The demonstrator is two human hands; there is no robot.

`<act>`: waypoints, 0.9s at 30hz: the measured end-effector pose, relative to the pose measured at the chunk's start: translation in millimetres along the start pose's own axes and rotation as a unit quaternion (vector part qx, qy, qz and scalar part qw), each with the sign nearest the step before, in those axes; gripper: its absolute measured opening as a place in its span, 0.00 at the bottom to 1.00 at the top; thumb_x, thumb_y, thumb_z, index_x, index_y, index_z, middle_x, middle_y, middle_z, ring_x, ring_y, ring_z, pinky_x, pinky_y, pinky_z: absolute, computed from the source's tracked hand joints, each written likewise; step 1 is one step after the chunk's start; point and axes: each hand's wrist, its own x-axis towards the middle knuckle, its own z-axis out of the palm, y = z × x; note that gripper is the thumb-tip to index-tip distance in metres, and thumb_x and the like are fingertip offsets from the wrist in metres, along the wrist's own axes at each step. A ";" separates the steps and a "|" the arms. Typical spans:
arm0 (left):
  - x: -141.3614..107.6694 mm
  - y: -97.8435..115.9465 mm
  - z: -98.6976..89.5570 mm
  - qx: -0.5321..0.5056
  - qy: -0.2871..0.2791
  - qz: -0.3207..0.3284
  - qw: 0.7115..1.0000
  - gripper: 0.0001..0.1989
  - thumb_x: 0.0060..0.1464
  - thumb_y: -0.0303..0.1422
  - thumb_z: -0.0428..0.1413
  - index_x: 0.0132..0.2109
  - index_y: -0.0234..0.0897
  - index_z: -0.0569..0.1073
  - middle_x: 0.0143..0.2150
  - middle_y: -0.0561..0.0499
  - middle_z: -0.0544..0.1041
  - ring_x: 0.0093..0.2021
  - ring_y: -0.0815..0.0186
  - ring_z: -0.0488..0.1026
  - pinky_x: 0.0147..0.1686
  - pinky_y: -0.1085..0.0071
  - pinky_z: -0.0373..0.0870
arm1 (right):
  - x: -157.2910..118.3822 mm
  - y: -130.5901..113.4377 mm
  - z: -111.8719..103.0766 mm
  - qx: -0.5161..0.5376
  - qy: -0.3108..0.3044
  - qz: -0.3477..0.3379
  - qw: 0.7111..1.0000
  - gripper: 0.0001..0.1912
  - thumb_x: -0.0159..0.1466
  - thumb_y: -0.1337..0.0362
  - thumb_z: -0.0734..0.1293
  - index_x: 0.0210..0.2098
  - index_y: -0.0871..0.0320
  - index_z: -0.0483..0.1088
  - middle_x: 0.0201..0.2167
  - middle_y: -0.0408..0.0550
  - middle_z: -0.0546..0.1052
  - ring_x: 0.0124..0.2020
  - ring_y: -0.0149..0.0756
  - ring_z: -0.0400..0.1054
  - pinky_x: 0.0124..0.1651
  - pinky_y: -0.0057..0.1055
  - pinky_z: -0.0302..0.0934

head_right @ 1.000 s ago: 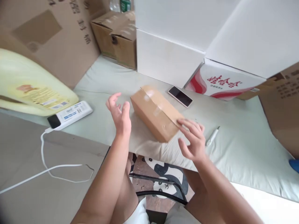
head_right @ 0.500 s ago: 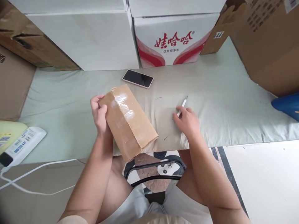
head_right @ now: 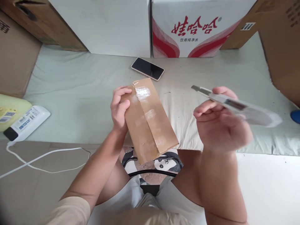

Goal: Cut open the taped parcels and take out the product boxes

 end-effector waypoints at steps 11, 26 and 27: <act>-23.7 9.2 14.3 0.046 -0.003 0.087 0.995 0.23 0.72 0.53 0.43 0.53 0.44 0.74 0.53 0.44 0.72 0.63 0.50 0.69 0.63 0.48 0.70 | -41.3 -27.0 46.6 -0.172 -0.114 -0.097 0.974 0.13 0.69 0.47 0.67 0.49 0.40 0.77 0.28 0.44 0.79 0.25 0.41 0.73 0.24 0.40 0.66; -19.6 -0.9 8.1 0.058 -0.025 0.124 0.990 0.21 0.71 0.52 0.45 0.54 0.46 0.73 0.55 0.44 0.71 0.63 0.49 0.69 0.63 0.46 0.71 | -39.2 -15.2 54.9 -0.298 -0.174 -0.258 0.902 0.12 0.66 0.69 0.68 0.48 0.54 0.79 0.30 0.43 0.77 0.24 0.27 0.66 0.25 0.27 0.58; -19.3 -1.1 8.1 0.056 -0.025 0.124 0.990 0.21 0.70 0.52 0.45 0.54 0.46 0.74 0.55 0.44 0.71 0.63 0.49 0.69 0.63 0.46 0.71 | -39.1 -14.7 55.2 -0.305 -0.170 -0.265 0.899 0.12 0.66 0.69 0.68 0.48 0.54 0.78 0.30 0.42 0.77 0.24 0.27 0.66 0.25 0.27 0.57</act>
